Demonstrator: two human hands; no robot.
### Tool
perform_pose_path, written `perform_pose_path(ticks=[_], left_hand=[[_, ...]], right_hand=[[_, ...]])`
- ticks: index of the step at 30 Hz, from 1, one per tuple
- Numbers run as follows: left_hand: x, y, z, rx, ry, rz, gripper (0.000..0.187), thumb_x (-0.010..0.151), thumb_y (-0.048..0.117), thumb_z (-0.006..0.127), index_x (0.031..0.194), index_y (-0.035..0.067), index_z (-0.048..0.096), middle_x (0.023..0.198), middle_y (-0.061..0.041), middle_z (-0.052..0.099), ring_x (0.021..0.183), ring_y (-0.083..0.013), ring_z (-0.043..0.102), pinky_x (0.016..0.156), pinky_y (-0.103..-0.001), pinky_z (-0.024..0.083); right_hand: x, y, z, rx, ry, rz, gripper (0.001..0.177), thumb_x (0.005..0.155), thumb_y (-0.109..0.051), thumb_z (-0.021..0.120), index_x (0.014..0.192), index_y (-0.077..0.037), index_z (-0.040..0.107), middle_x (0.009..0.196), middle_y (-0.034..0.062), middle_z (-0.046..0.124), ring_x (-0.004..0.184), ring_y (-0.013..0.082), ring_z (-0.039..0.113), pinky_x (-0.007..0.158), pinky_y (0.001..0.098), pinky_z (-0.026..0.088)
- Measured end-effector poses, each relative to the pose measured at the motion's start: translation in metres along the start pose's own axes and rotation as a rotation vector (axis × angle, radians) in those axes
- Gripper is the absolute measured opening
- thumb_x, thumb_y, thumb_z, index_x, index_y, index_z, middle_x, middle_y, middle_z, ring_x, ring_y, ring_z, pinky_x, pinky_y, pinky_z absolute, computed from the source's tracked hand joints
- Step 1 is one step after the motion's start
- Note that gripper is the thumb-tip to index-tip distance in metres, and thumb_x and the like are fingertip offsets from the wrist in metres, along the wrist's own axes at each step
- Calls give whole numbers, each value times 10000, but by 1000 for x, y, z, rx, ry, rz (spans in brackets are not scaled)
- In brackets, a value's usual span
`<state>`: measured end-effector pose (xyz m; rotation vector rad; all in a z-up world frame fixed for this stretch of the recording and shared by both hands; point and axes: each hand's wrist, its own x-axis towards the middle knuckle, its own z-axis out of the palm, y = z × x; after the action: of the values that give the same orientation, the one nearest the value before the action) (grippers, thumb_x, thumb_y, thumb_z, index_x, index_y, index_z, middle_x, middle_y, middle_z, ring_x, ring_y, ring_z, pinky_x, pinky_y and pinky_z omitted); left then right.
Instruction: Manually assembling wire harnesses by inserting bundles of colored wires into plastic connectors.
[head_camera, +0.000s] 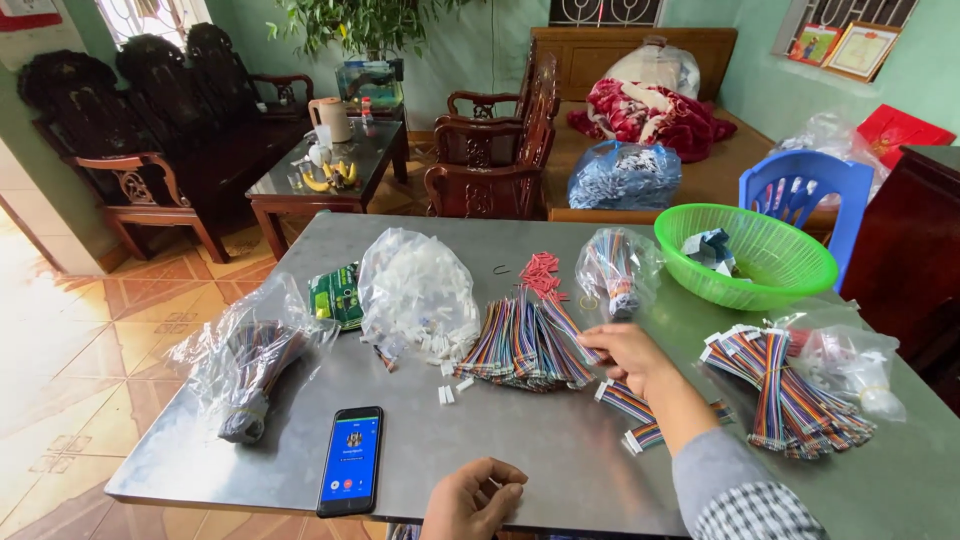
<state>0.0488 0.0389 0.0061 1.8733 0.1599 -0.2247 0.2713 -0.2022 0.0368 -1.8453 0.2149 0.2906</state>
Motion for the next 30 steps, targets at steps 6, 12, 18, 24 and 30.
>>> perform_pose_path(ticks=[6, 12, 18, 24, 30], left_hand=[[4, -11, 6, -174, -11, 28, 121, 938, 201, 765, 977, 107, 831, 589, 12, 608, 570, -65, 526, 584, -212, 482], [-18, 2, 16, -505, -91, -33, 294, 891, 215, 754, 1062, -20, 798, 867, -129, 794, 741, -187, 705, 715, -280, 564], [-50, 4, 42, -313, -36, -52, 108, 862, 96, 815, 829, -3, 788, 745, -66, 791, 706, -117, 719, 695, -256, 615], [-62, 1, 55, -447, -15, -153, 188, 828, 118, 843, 851, -64, 802, 758, -153, 823, 694, -191, 771, 681, -278, 636], [-62, -13, 65, -462, 9, -64, 140, 873, 71, 819, 811, -43, 765, 698, -121, 750, 643, -153, 660, 622, -273, 554]], right_hand=[[-84, 34, 19, 652, -275, 27, 71, 911, 19, 670, 979, 39, 681, 797, 232, 730, 614, 245, 689, 609, 370, 620], [-178, 60, 46, 562, -273, 55, 54, 860, 69, 760, 902, 85, 731, 829, 160, 727, 712, 253, 677, 733, 355, 591], [-225, 75, 46, 484, -273, -130, 67, 818, 31, 813, 772, 61, 775, 734, 165, 791, 691, 226, 712, 736, 341, 584], [-237, 86, 44, 438, -204, -98, 70, 810, 25, 833, 779, 68, 785, 712, 166, 793, 647, 235, 733, 672, 341, 622], [-240, 87, 40, 315, -183, -190, 107, 817, -42, 845, 741, 18, 799, 686, 106, 772, 648, 172, 688, 653, 296, 590]])
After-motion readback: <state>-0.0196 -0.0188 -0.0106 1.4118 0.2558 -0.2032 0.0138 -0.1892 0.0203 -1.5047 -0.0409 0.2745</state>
